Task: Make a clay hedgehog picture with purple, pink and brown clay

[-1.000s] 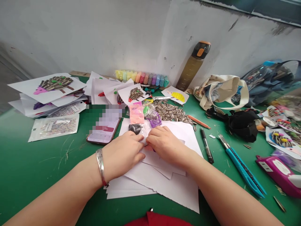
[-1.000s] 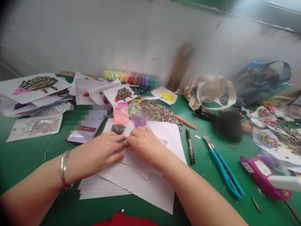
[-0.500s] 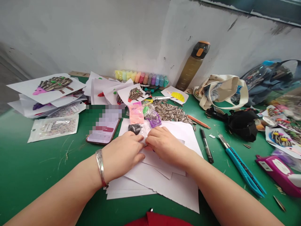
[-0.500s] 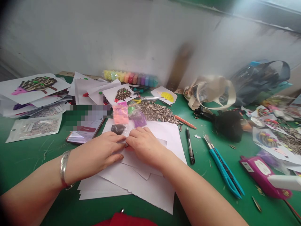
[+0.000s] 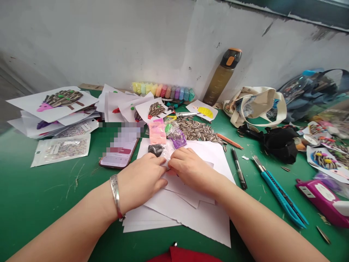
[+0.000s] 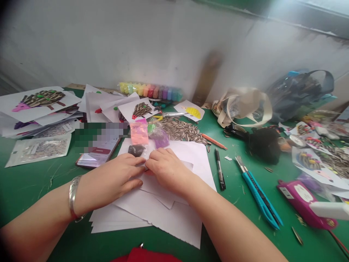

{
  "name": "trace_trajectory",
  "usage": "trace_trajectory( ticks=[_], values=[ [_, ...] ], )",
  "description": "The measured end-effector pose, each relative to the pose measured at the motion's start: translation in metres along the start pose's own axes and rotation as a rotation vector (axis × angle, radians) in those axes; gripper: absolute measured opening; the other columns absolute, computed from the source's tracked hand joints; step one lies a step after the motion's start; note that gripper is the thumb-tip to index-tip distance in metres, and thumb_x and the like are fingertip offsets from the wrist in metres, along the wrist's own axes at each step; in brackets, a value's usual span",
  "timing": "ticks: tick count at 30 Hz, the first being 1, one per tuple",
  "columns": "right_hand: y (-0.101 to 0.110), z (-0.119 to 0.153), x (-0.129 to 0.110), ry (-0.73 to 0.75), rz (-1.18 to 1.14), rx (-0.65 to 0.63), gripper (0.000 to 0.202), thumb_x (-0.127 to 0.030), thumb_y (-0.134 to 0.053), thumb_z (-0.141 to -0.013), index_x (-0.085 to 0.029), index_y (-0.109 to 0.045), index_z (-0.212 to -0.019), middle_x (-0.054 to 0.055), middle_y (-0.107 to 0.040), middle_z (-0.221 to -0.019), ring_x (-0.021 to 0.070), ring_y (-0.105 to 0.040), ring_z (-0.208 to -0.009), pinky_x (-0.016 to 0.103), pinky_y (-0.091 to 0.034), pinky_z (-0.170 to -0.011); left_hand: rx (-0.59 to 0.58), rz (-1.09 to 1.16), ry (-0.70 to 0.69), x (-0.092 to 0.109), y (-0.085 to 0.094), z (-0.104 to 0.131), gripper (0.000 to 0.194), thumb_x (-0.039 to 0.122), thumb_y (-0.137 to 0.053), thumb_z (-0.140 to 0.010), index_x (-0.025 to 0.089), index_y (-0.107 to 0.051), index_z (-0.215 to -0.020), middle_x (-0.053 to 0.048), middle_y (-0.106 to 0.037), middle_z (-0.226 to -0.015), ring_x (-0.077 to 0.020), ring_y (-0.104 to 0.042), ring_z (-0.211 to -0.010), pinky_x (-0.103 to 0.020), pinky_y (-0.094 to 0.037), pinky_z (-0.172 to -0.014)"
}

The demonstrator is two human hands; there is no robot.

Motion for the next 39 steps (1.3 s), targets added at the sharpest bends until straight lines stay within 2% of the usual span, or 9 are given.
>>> trace_trajectory(
  ticks=[15,18,21,26,32,39],
  values=[
    [-0.001,0.000,-0.002,-0.023,0.006,0.000,0.015,-0.020,-0.054,-0.094,-0.017,-0.058,-0.080,0.003,-0.056,-0.083,0.0167,-0.046,-0.082,0.030,-0.033,-0.073,-0.009,0.003,0.009,0.001,0.000,0.001,0.019,0.029,-0.054,-0.091,0.017,-0.067,-0.098,-0.006,-0.060,-0.100,-0.0257,-0.053,-0.093,-0.041,-0.044,-0.083],
    [0.003,0.002,0.003,-0.030,0.003,0.032,0.016,-0.023,-0.054,-0.094,-0.017,-0.059,-0.080,0.004,-0.058,-0.083,0.0172,-0.046,-0.080,0.030,-0.034,-0.071,-0.010,0.007,0.010,0.000,0.001,0.002,0.018,0.029,-0.054,-0.091,0.017,-0.068,-0.094,-0.007,-0.060,-0.100,-0.0256,-0.054,-0.092,-0.041,-0.044,-0.082],
    [0.013,0.004,0.010,-0.084,-0.046,0.069,0.018,-0.022,-0.049,-0.095,-0.017,-0.060,-0.082,0.005,-0.060,-0.082,0.0167,-0.049,-0.077,0.029,-0.035,-0.068,-0.005,0.004,0.003,0.000,0.002,0.002,0.019,0.028,-0.053,-0.091,0.017,-0.068,-0.089,-0.008,-0.061,-0.102,-0.0260,-0.055,-0.093,-0.041,-0.045,-0.083],
    [0.022,0.010,0.012,-0.188,-0.238,0.049,0.017,-0.017,-0.048,-0.093,-0.020,-0.062,-0.084,0.001,-0.063,-0.079,0.0137,-0.054,-0.073,0.025,-0.037,-0.065,0.008,-0.003,-0.006,0.002,0.003,0.002,0.018,0.027,-0.054,-0.091,0.017,-0.068,-0.089,-0.009,-0.061,-0.103,-0.0272,-0.056,-0.096,-0.041,-0.045,-0.083],
    [0.021,0.009,0.003,-0.172,-0.349,0.061,0.012,-0.019,-0.057,-0.090,-0.020,-0.062,-0.079,-0.002,-0.062,-0.072,0.0116,-0.053,-0.070,0.023,-0.037,-0.064,0.016,-0.003,-0.006,0.000,0.001,0.003,0.020,0.028,-0.052,-0.092,0.016,-0.068,-0.089,-0.008,-0.060,-0.098,-0.0252,-0.055,-0.091,-0.040,-0.045,-0.081],
    [0.020,0.010,0.007,-0.203,-0.353,0.095,0.011,-0.015,-0.056,-0.087,-0.020,-0.061,-0.078,-0.002,-0.061,-0.073,0.0112,-0.052,-0.071,0.022,-0.037,-0.064,0.019,-0.010,-0.009,0.001,0.002,0.004,0.018,0.028,-0.053,-0.091,0.016,-0.067,-0.088,-0.008,-0.061,-0.097,-0.0247,-0.054,-0.091,-0.038,-0.044,-0.081]
  ],
)
Point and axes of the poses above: each hand's wrist, its own z-axis away from the middle knuckle, its own y-axis out of the back of the hand, x = y × z, the point moved 7 cm from there along -z, towards the middle knuckle
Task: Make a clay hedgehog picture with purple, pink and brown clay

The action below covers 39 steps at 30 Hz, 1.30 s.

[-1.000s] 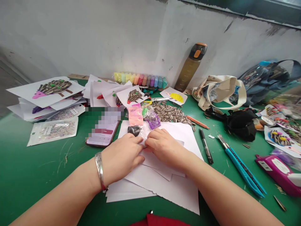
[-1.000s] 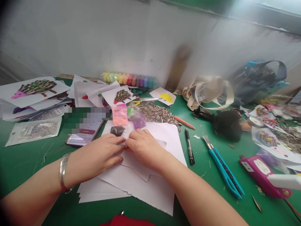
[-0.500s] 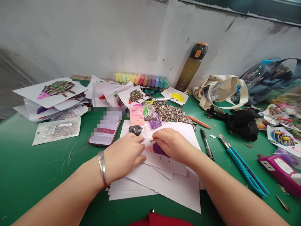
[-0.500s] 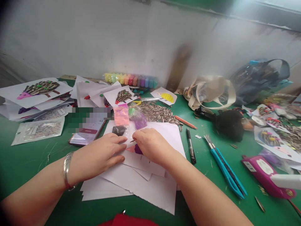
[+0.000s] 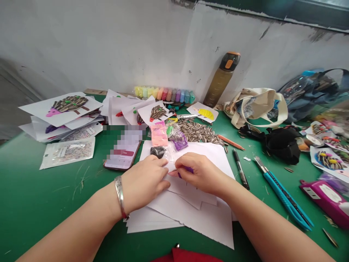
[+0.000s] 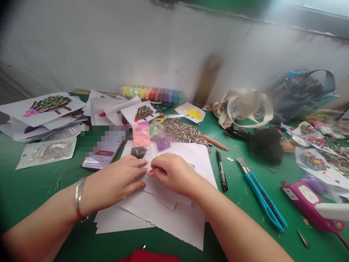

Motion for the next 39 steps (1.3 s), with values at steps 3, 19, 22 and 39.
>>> trace_trajectory(
  ticks=[3,19,22,39],
  values=[
    [0.002,0.000,0.004,-0.025,0.009,0.019,0.013,-0.010,-0.054,-0.085,-0.020,-0.060,-0.078,-0.002,-0.061,-0.074,0.0115,-0.053,-0.070,0.022,-0.038,-0.063,0.007,0.001,-0.005,0.001,0.001,0.000,0.017,0.027,-0.053,-0.091,0.017,-0.066,-0.094,-0.008,-0.062,-0.100,-0.0259,-0.054,-0.095,-0.039,-0.044,-0.084],
    [0.008,-0.001,0.015,-0.060,0.070,0.082,0.017,-0.013,-0.052,-0.089,-0.021,-0.066,-0.094,0.003,-0.069,-0.091,0.0163,-0.061,-0.084,0.028,-0.046,-0.075,-0.006,-0.041,0.004,0.009,0.000,0.000,0.021,0.028,-0.053,-0.091,0.017,-0.064,-0.105,-0.009,-0.059,-0.105,-0.0273,-0.051,-0.095,-0.042,-0.043,-0.084],
    [0.007,-0.002,0.014,-0.046,0.072,0.057,0.019,-0.012,-0.052,-0.089,-0.021,-0.068,-0.092,0.003,-0.069,-0.089,0.0160,-0.061,-0.083,0.028,-0.045,-0.075,-0.020,-0.035,0.006,0.009,0.000,0.001,0.025,0.027,-0.056,-0.089,0.017,-0.062,-0.111,-0.010,-0.059,-0.107,-0.0286,-0.051,-0.098,-0.043,-0.044,-0.085],
    [-0.019,0.003,-0.008,0.129,0.156,-0.091,0.023,-0.011,-0.046,-0.093,-0.018,-0.067,-0.094,0.006,-0.063,-0.089,0.0184,-0.053,-0.087,0.030,-0.042,-0.078,-0.056,-0.006,0.018,0.006,-0.002,0.002,0.024,0.027,-0.058,-0.087,0.017,-0.062,-0.109,-0.009,-0.058,-0.108,-0.0283,-0.050,-0.099,-0.043,-0.044,-0.087]
  ],
)
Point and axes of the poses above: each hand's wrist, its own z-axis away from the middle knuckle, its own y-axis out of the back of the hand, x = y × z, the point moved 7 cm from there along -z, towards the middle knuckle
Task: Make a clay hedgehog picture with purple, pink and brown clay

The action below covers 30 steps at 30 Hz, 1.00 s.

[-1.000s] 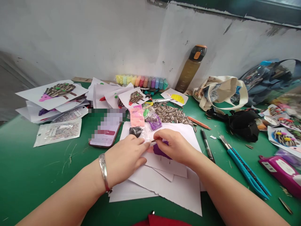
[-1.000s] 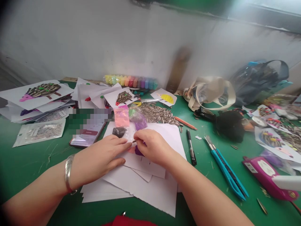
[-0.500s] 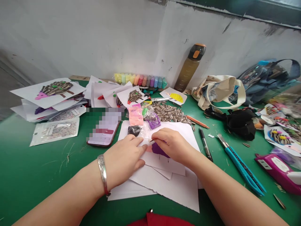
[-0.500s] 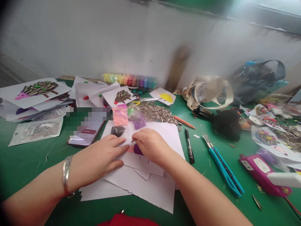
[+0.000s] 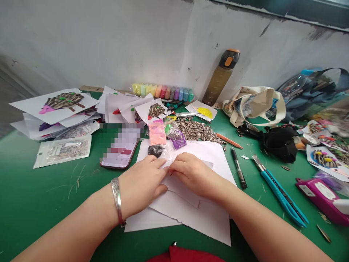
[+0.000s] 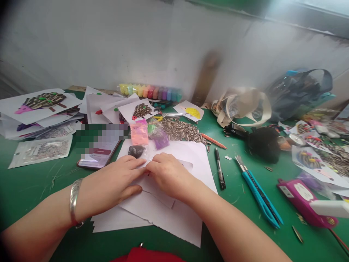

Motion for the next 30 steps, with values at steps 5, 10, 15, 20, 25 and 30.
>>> trace_trajectory(
  ticks=[5,10,15,20,25,30],
  values=[
    [-0.0034,0.0003,0.0018,0.011,0.046,0.018,0.024,-0.010,-0.044,-0.092,-0.018,-0.067,-0.095,0.007,-0.064,-0.089,0.0190,-0.053,-0.085,0.032,-0.041,-0.078,0.001,0.007,0.000,0.0009,0.0007,0.0012,0.025,0.027,-0.057,-0.088,0.016,-0.062,-0.110,-0.010,-0.058,-0.109,-0.0287,-0.050,-0.099,-0.044,-0.045,-0.087],
    [-0.0026,0.0011,0.0012,0.008,0.070,0.025,0.023,-0.009,-0.044,-0.091,-0.017,-0.066,-0.093,0.007,-0.063,-0.088,0.0193,-0.053,-0.085,0.032,-0.041,-0.078,0.008,0.010,0.003,0.0007,0.0010,0.0007,0.026,0.027,-0.057,-0.087,0.016,-0.063,-0.110,-0.010,-0.058,-0.108,-0.0285,-0.050,-0.099,-0.043,-0.045,-0.087],
    [-0.0079,-0.0006,-0.0023,0.014,0.102,0.018,0.021,-0.010,-0.045,-0.091,-0.017,-0.065,-0.093,0.007,-0.062,-0.087,0.0195,-0.051,-0.084,0.032,-0.039,-0.075,0.006,0.009,0.008,0.0000,0.0011,-0.0007,0.024,0.028,-0.057,-0.088,0.016,-0.065,-0.107,-0.010,-0.059,-0.107,-0.0288,-0.050,-0.099,-0.044,-0.045,-0.088],
    [-0.0097,-0.0007,0.0008,0.004,0.133,0.005,0.021,-0.008,-0.046,-0.089,-0.016,-0.065,-0.092,0.008,-0.061,-0.088,0.0196,-0.050,-0.085,0.032,-0.039,-0.076,0.018,0.002,0.002,0.0003,0.0016,-0.0019,0.027,0.029,-0.057,-0.088,0.016,-0.064,-0.110,-0.010,-0.059,-0.108,-0.0286,-0.050,-0.098,-0.044,-0.045,-0.088],
    [-0.0084,0.0014,0.0003,0.006,0.123,0.018,0.022,-0.008,-0.044,-0.090,-0.016,-0.065,-0.093,0.007,-0.060,-0.089,0.0196,-0.049,-0.086,0.032,-0.039,-0.078,0.015,-0.002,0.001,0.0008,0.0013,-0.0016,0.026,0.028,-0.057,-0.088,0.016,-0.064,-0.110,-0.010,-0.059,-0.108,-0.0282,-0.051,-0.098,-0.043,-0.046,-0.087],
    [-0.0098,0.0011,-0.0036,0.025,0.141,0.007,0.020,-0.009,-0.044,-0.090,-0.014,-0.064,-0.092,0.008,-0.059,-0.088,0.0198,-0.048,-0.085,0.032,-0.039,-0.077,0.008,-0.005,0.001,0.0003,0.0005,-0.0011,0.025,0.029,-0.056,-0.089,0.015,-0.066,-0.107,-0.010,-0.060,-0.107,-0.0288,-0.051,-0.099,-0.045,-0.045,-0.088]
  ],
)
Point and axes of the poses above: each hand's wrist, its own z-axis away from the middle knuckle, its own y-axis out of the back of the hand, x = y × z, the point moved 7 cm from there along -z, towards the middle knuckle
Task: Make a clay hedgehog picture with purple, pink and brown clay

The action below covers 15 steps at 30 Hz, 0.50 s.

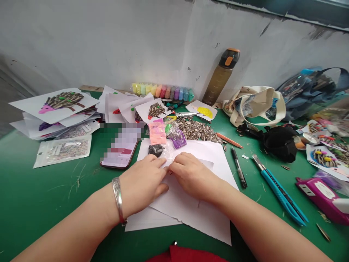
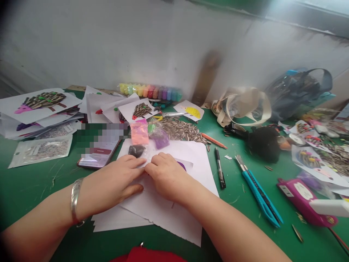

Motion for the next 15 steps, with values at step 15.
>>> trace_trajectory(
  ticks=[15],
  values=[
    [0.0013,-0.0004,-0.0003,-0.019,-0.001,0.002,0.021,-0.009,-0.044,-0.089,-0.013,-0.064,-0.090,0.009,-0.059,-0.085,0.0197,-0.048,-0.083,0.032,-0.038,-0.076,0.014,-0.008,-0.009,0.0013,0.0008,0.0011,0.022,0.029,-0.056,-0.088,0.016,-0.066,-0.102,-0.009,-0.059,-0.103,-0.0275,-0.051,-0.095,-0.043,-0.046,-0.085]
  ],
)
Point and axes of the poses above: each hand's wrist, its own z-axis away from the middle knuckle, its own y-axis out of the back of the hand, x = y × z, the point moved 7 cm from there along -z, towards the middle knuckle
